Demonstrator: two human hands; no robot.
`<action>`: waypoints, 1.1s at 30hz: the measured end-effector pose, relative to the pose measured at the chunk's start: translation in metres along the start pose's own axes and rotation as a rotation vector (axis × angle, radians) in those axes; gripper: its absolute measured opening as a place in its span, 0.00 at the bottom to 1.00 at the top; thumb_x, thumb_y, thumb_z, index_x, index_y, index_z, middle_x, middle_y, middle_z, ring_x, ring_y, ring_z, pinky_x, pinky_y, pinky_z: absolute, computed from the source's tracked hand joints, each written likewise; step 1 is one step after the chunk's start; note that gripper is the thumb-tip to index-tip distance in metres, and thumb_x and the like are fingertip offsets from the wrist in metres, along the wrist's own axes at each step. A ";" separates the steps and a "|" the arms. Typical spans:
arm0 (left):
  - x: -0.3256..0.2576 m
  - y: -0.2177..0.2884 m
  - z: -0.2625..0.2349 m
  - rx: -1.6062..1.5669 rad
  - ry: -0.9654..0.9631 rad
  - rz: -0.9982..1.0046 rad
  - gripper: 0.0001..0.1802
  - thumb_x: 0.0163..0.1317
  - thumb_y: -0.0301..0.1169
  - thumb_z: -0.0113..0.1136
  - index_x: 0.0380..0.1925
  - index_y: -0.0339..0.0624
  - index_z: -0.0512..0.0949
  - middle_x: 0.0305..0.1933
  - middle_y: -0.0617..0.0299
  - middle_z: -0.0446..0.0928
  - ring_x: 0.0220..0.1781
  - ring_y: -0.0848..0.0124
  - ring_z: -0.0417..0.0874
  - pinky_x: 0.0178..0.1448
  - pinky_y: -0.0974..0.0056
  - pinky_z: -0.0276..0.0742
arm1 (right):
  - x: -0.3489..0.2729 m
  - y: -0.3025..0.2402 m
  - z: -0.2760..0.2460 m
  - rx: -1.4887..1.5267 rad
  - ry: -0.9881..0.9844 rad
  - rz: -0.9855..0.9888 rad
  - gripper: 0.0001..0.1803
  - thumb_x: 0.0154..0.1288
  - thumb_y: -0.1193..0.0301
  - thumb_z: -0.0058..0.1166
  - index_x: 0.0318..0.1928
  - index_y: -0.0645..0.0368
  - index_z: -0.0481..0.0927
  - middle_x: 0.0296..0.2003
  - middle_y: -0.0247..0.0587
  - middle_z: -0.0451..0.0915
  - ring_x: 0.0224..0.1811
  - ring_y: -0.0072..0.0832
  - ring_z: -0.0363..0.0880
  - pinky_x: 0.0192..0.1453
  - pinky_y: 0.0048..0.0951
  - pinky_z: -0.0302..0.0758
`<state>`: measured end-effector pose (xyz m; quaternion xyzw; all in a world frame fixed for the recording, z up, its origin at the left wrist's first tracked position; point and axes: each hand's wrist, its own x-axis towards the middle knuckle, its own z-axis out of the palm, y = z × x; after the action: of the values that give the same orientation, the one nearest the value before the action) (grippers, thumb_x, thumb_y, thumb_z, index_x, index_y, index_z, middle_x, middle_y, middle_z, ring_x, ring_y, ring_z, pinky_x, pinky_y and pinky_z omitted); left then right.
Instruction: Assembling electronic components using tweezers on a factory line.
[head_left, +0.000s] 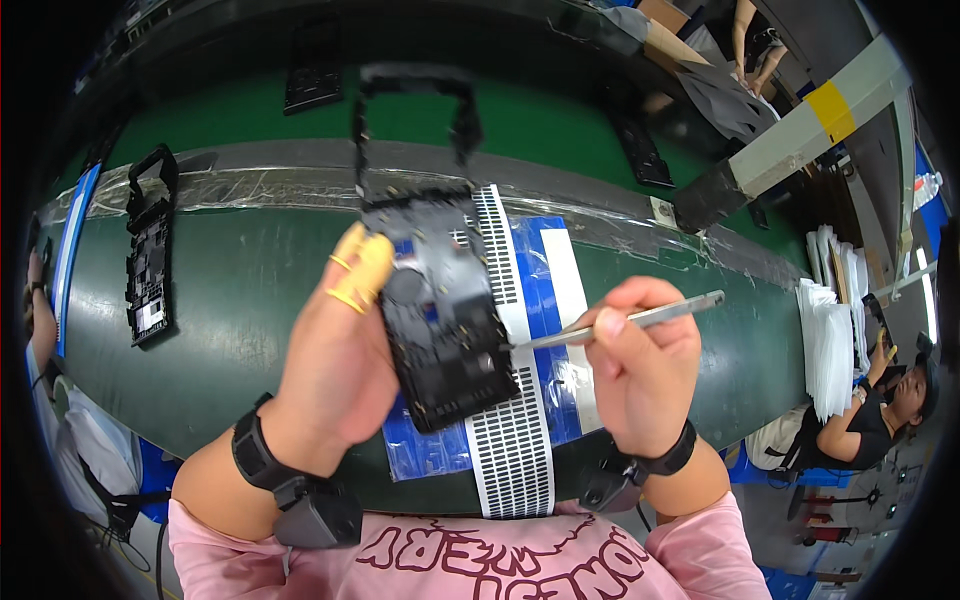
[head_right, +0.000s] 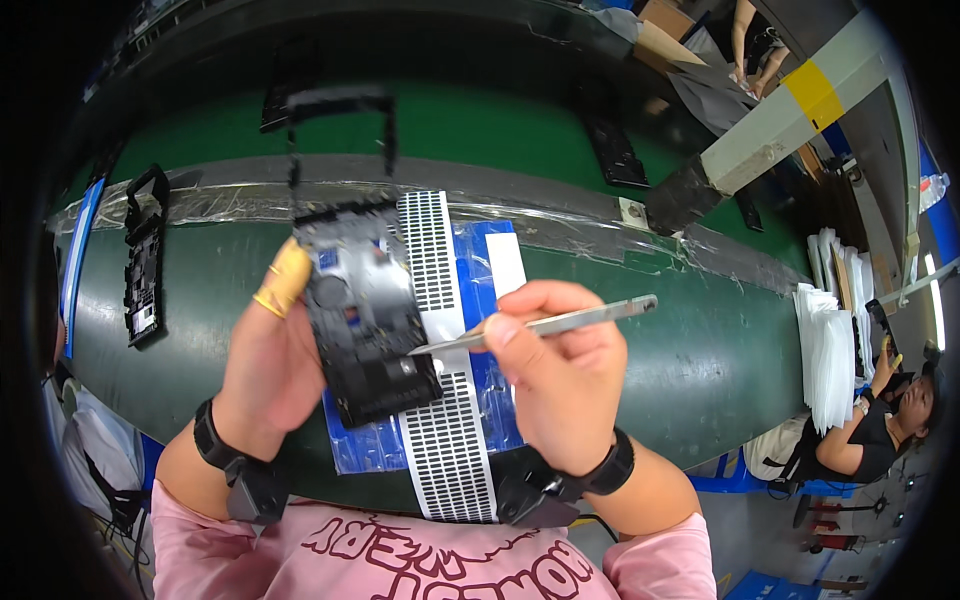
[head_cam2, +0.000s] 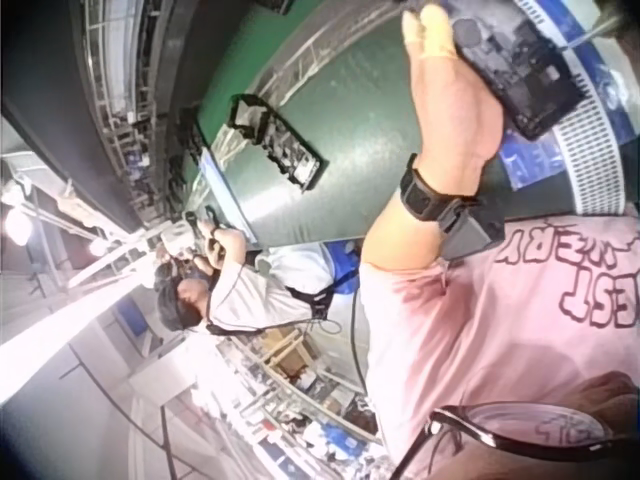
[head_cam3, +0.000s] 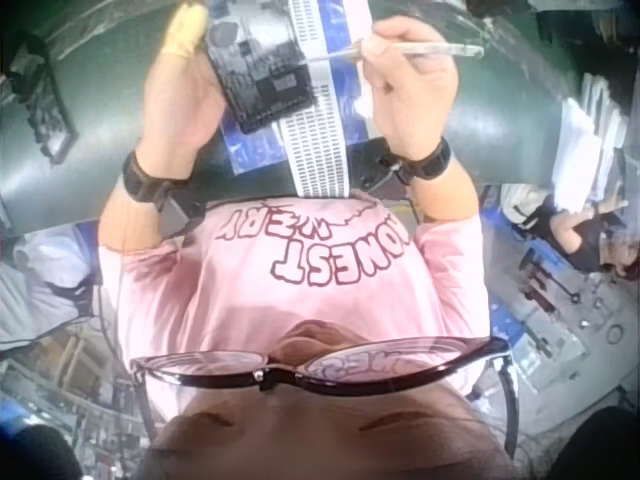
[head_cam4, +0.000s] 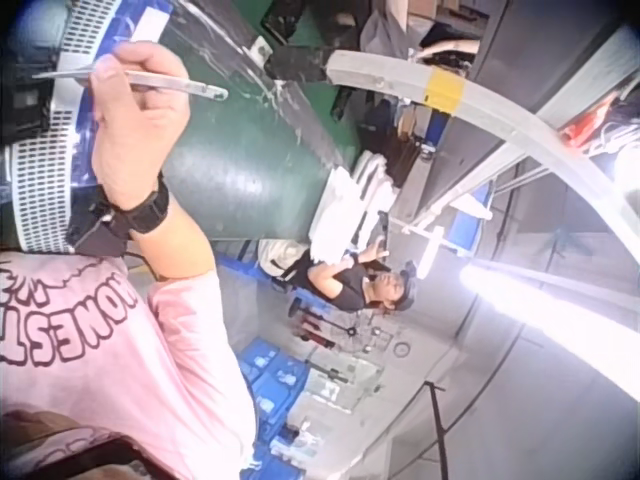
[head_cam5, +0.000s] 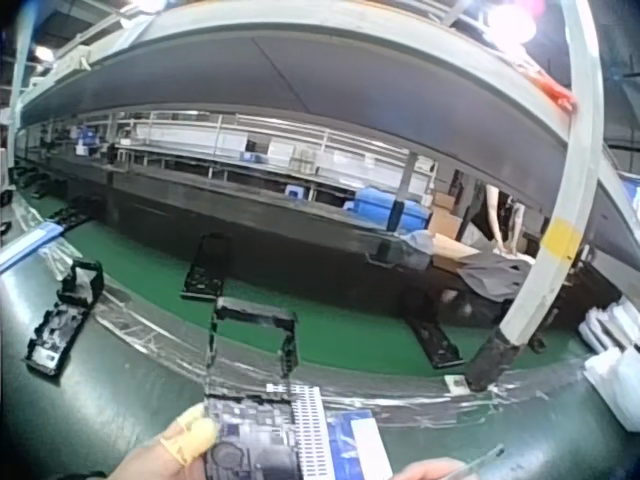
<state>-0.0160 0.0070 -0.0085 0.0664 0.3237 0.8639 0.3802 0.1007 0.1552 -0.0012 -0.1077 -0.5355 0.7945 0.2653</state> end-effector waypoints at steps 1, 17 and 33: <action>-0.003 -0.004 0.003 -0.051 -0.030 -0.078 0.16 0.62 0.35 0.38 0.48 0.43 0.61 0.46 0.59 0.68 0.46 0.69 0.72 0.49 0.63 0.70 | -0.006 -0.002 0.002 -0.002 0.010 -0.006 0.10 0.51 0.82 0.50 0.36 0.67 0.69 0.26 0.41 0.75 0.22 0.15 0.70 0.23 0.12 0.63; -0.015 -0.013 0.009 0.101 -0.093 -0.139 0.26 0.59 0.46 0.42 0.52 0.43 0.57 0.49 0.58 0.66 0.51 0.68 0.69 0.54 0.61 0.66 | -0.015 0.011 0.011 0.050 -0.107 0.017 0.10 0.53 0.84 0.49 0.38 0.68 0.68 0.31 0.43 0.75 0.33 0.21 0.74 0.38 0.19 0.72; -0.015 -0.013 0.005 -0.054 -0.114 -0.138 0.21 0.61 0.35 0.42 0.54 0.43 0.56 0.49 0.60 0.67 0.49 0.72 0.70 0.51 0.66 0.68 | -0.014 0.013 0.013 0.054 -0.101 0.017 0.11 0.52 0.84 0.48 0.38 0.67 0.68 0.31 0.43 0.75 0.33 0.21 0.75 0.38 0.19 0.72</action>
<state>0.0043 0.0052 -0.0101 0.0827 0.2822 0.8388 0.4582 0.1026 0.1339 -0.0096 -0.0648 -0.5257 0.8152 0.2342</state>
